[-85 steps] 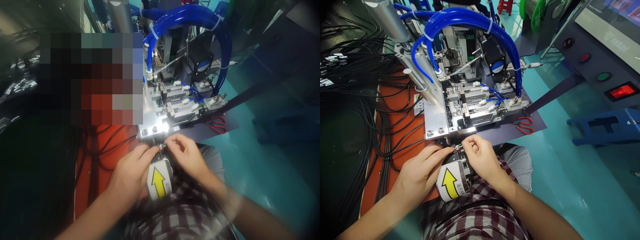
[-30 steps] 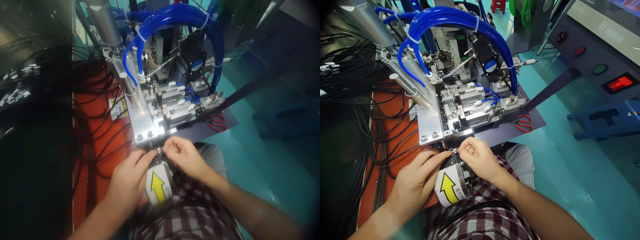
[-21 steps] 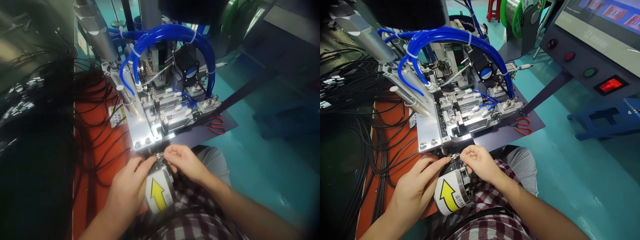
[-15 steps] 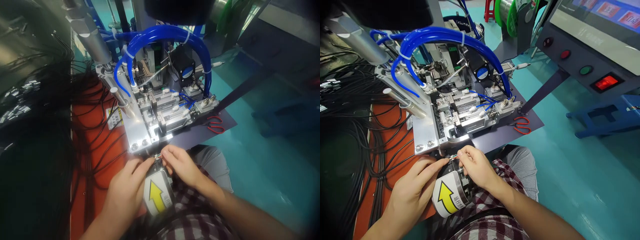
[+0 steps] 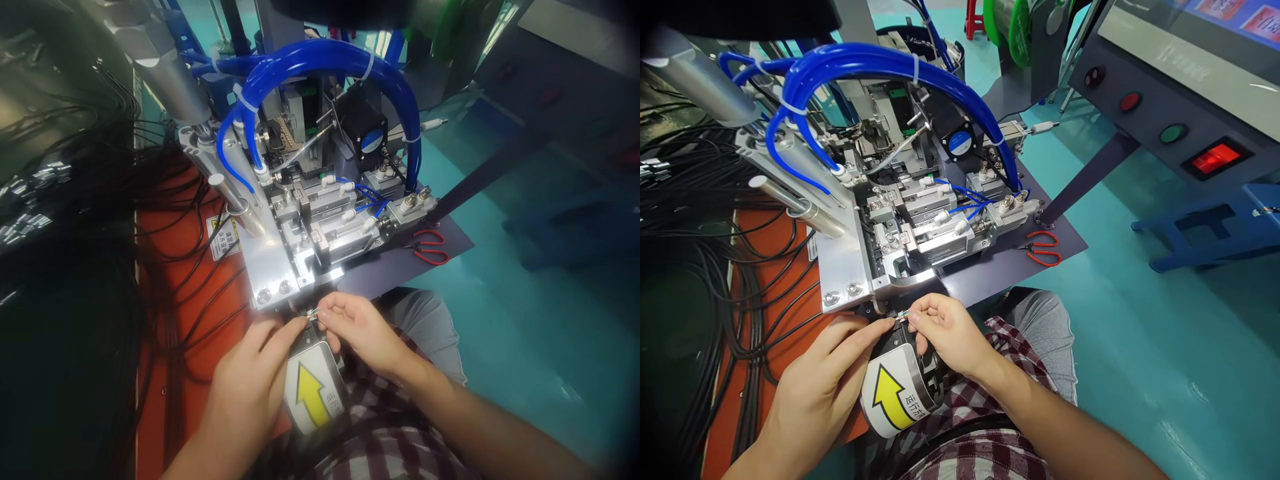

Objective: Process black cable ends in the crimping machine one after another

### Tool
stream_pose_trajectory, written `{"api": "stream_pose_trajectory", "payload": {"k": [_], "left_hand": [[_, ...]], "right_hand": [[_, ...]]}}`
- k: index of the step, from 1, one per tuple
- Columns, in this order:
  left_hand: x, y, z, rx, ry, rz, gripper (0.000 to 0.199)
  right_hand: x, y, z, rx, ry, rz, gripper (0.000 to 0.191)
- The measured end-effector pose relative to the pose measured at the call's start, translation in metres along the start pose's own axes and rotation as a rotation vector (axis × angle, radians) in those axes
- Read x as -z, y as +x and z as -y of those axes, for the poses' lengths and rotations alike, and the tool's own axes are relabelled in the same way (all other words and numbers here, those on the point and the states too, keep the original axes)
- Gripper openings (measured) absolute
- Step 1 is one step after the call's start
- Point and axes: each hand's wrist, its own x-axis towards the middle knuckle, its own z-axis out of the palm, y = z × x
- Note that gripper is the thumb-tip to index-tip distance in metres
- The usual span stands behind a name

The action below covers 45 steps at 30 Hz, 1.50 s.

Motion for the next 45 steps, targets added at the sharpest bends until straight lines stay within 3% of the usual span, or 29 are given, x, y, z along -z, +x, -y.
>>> {"api": "stream_pose_trajectory", "payload": {"k": [13, 20, 24, 30, 34, 40, 45], "left_hand": [[0.000, -0.002, 0.002, -0.004, -0.026, 0.013, 0.026], [0.000, -0.001, 0.002, 0.002, -0.024, 0.007, 0.026], [0.000, -0.002, 0.001, -0.001, -0.013, 0.014, 0.027], [0.005, 0.003, 0.001, -0.067, 0.000, 0.047, 0.028], [0.007, 0.004, 0.000, -0.042, -0.019, 0.065, 0.026], [0.011, 0.000, -0.002, 0.005, 0.151, 0.118, 0.033], [0.011, -0.002, 0.005, -0.025, -0.077, 0.055, 0.031]], "right_hand": [[-0.005, -0.003, -0.018, 0.038, 0.063, -0.138, 0.031], [0.001, 0.000, -0.012, 0.095, -0.189, -0.115, 0.037], [-0.001, 0.005, -0.011, 0.229, -0.402, -0.102, 0.031], [0.000, 0.007, -0.010, 0.346, -0.493, -0.086, 0.022], [0.000, 0.008, -0.011, 0.322, -0.447, -0.086, 0.021], [0.000, 0.008, -0.010, 0.255, -0.381, -0.061, 0.022], [0.001, 0.009, -0.011, 0.317, -0.396, -0.063, 0.023]]}}
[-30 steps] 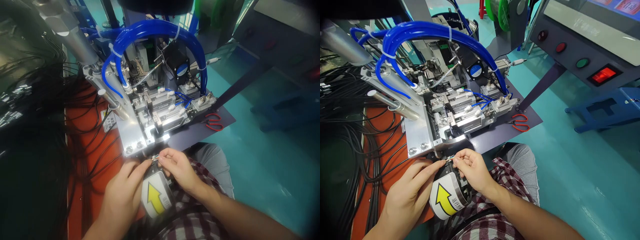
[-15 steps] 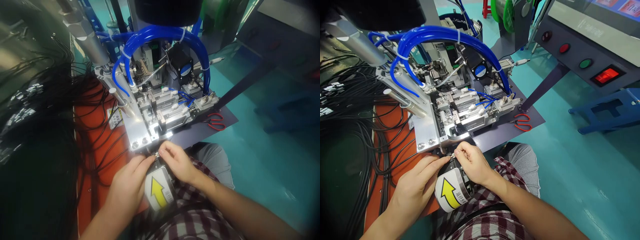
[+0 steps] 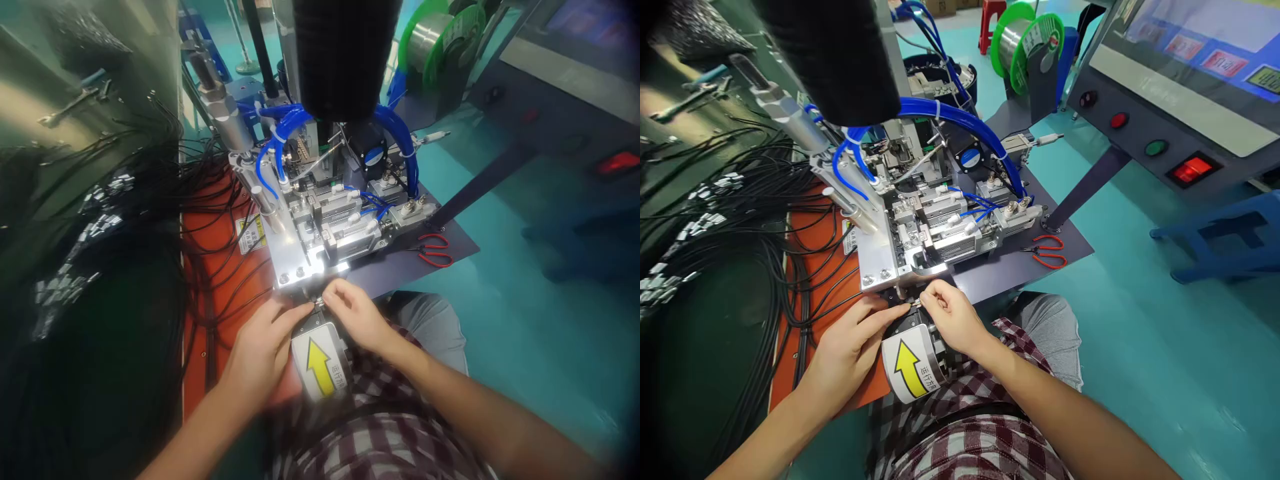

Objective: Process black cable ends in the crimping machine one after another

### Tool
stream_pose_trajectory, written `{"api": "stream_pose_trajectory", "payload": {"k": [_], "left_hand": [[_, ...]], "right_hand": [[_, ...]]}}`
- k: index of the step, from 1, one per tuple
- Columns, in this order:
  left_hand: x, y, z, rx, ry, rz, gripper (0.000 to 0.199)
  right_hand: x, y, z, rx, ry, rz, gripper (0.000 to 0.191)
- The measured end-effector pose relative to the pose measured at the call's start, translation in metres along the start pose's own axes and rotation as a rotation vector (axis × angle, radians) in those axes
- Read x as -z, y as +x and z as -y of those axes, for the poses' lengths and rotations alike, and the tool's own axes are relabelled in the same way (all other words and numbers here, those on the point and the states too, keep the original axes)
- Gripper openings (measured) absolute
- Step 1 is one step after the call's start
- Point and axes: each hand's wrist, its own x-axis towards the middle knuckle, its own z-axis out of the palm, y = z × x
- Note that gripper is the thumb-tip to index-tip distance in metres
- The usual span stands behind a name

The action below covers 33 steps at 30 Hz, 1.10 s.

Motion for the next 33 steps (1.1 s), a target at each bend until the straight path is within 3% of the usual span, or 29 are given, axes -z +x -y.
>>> {"api": "stream_pose_trajectory", "payload": {"k": [4, 11, 16, 21, 25, 29, 33], "left_hand": [[0.002, -0.006, 0.006, -0.016, -0.058, -0.007, 0.028], [0.002, -0.014, 0.012, -0.126, 0.175, -0.054, 0.030], [0.005, -0.006, 0.002, -0.124, 0.341, -0.047, 0.030], [0.007, 0.001, -0.012, -0.045, 0.378, 0.161, 0.038], [0.010, 0.004, -0.019, 0.103, 0.226, 0.269, 0.044], [0.010, 0.005, -0.023, 0.231, 0.081, 0.300, 0.047], [0.007, 0.004, -0.023, 0.266, 0.064, 0.280, 0.046]], "right_hand": [[-0.002, 0.000, -0.002, 0.032, 0.002, -0.011, 0.023], [-0.001, -0.001, -0.007, 0.060, -0.018, -0.013, 0.023], [-0.001, 0.000, -0.007, 0.061, -0.021, -0.002, 0.022], [-0.001, 0.000, -0.004, 0.067, -0.013, -0.001, 0.023], [-0.001, -0.001, -0.002, 0.064, -0.010, 0.002, 0.024], [0.001, -0.001, -0.003, 0.039, -0.006, 0.008, 0.024], [0.000, -0.001, -0.005, 0.011, -0.006, -0.002, 0.031]]}}
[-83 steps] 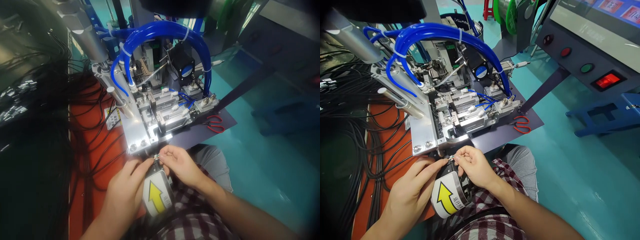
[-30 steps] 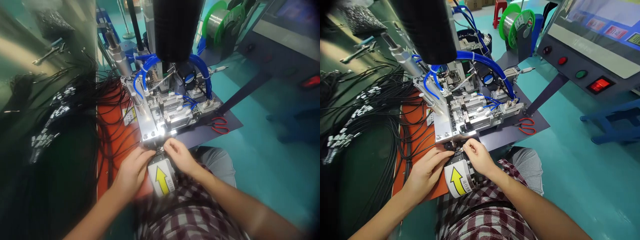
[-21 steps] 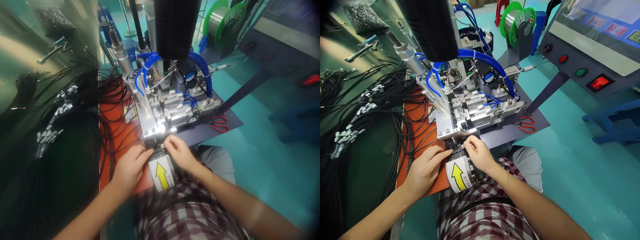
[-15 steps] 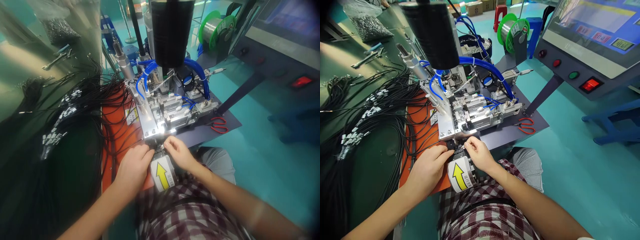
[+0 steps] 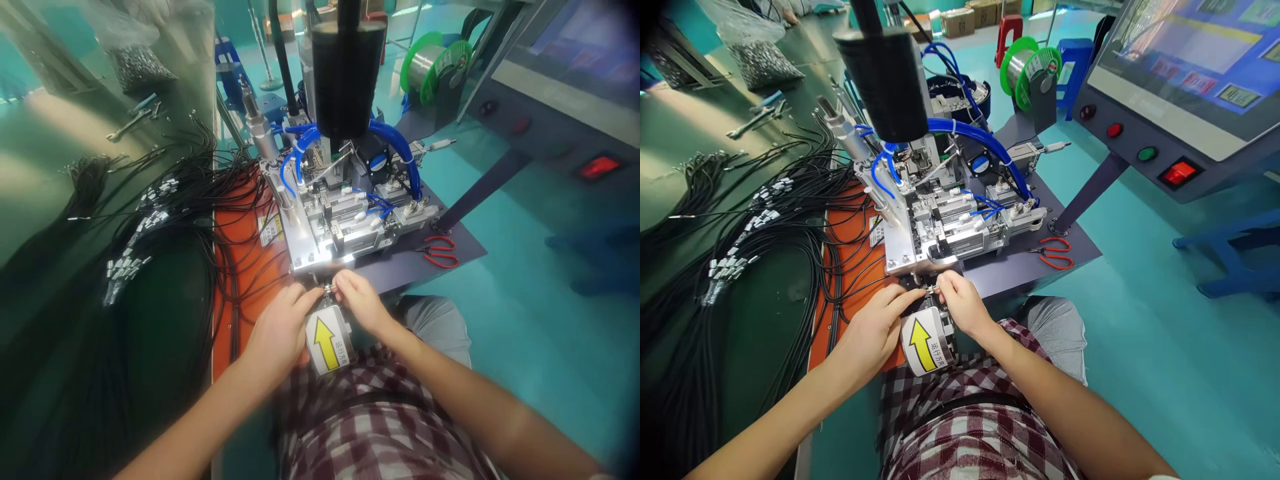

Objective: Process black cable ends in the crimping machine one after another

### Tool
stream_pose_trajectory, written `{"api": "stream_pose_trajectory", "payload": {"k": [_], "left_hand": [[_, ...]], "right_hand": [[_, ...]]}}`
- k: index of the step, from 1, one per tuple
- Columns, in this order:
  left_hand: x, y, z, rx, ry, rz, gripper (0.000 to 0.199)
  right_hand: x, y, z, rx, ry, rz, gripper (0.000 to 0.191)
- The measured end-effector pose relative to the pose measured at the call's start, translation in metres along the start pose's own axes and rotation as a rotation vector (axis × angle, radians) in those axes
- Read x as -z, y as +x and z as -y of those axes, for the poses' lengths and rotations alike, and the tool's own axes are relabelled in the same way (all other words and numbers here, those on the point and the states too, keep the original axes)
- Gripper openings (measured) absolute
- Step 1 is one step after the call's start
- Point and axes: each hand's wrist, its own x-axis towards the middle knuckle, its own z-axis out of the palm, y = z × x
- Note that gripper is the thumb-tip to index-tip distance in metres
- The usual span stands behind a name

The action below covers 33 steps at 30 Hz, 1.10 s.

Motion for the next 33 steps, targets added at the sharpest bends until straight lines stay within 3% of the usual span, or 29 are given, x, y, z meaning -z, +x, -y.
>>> {"api": "stream_pose_trajectory", "payload": {"k": [16, 25, 33], "left_hand": [[-0.012, 0.001, 0.011, -0.096, -0.032, -0.186, 0.042], [-0.013, -0.001, 0.010, -0.111, -0.021, -0.183, 0.040], [-0.017, 0.001, 0.010, -0.111, -0.020, -0.189, 0.042]], "right_hand": [[-0.010, 0.001, 0.000, 0.043, 0.080, -0.014, 0.031], [-0.004, 0.000, 0.000, 0.094, -0.026, -0.062, 0.025], [-0.008, 0.001, 0.004, 0.011, 0.075, -0.030, 0.030]]}}
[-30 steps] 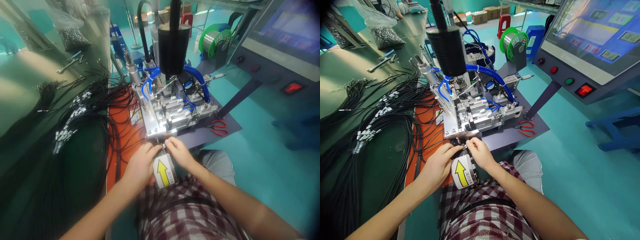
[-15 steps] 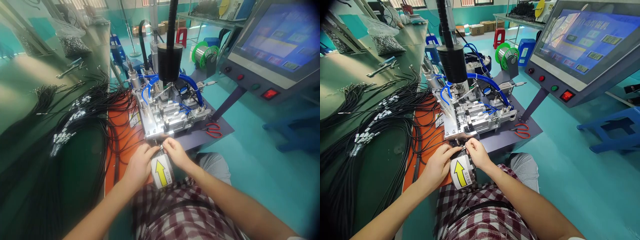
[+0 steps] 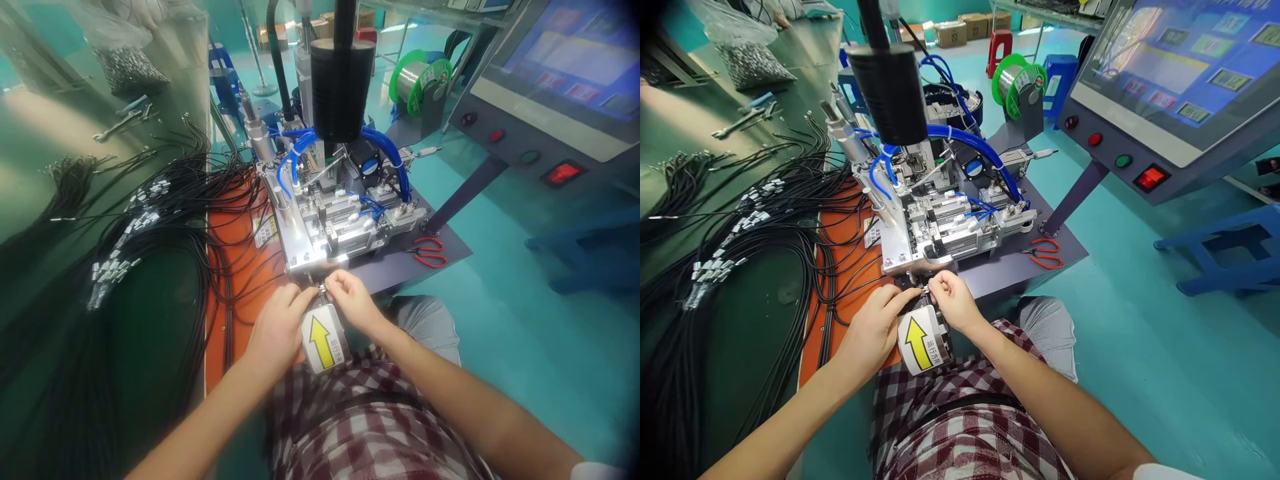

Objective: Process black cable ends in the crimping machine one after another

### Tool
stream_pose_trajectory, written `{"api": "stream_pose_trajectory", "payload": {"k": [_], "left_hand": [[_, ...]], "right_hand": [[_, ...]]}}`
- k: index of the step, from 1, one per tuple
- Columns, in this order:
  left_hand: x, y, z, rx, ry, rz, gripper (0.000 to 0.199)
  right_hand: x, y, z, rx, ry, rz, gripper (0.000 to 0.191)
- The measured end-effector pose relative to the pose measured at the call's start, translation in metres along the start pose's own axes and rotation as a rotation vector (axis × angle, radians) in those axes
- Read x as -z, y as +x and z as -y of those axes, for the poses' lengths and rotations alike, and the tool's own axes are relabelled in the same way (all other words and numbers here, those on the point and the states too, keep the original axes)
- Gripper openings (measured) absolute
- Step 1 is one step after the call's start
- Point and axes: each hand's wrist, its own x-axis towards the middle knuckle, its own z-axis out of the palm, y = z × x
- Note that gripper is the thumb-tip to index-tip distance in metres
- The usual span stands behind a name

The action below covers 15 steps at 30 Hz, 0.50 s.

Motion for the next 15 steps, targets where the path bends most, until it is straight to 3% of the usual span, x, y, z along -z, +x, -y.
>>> {"api": "stream_pose_trajectory", "payload": {"k": [6, 10, 15], "left_hand": [[0.005, -0.012, 0.009, -0.046, -0.052, -0.066, 0.038], [0.016, -0.030, 0.024, -0.005, 0.024, -0.118, 0.024], [0.027, -0.041, 0.041, -0.014, 0.035, -0.066, 0.018]], "right_hand": [[0.003, 0.000, 0.000, -0.057, 0.055, 0.042, 0.035], [0.004, -0.001, -0.005, -0.070, 0.065, 0.017, 0.034], [0.003, -0.001, -0.006, -0.058, 0.048, 0.005, 0.034]]}}
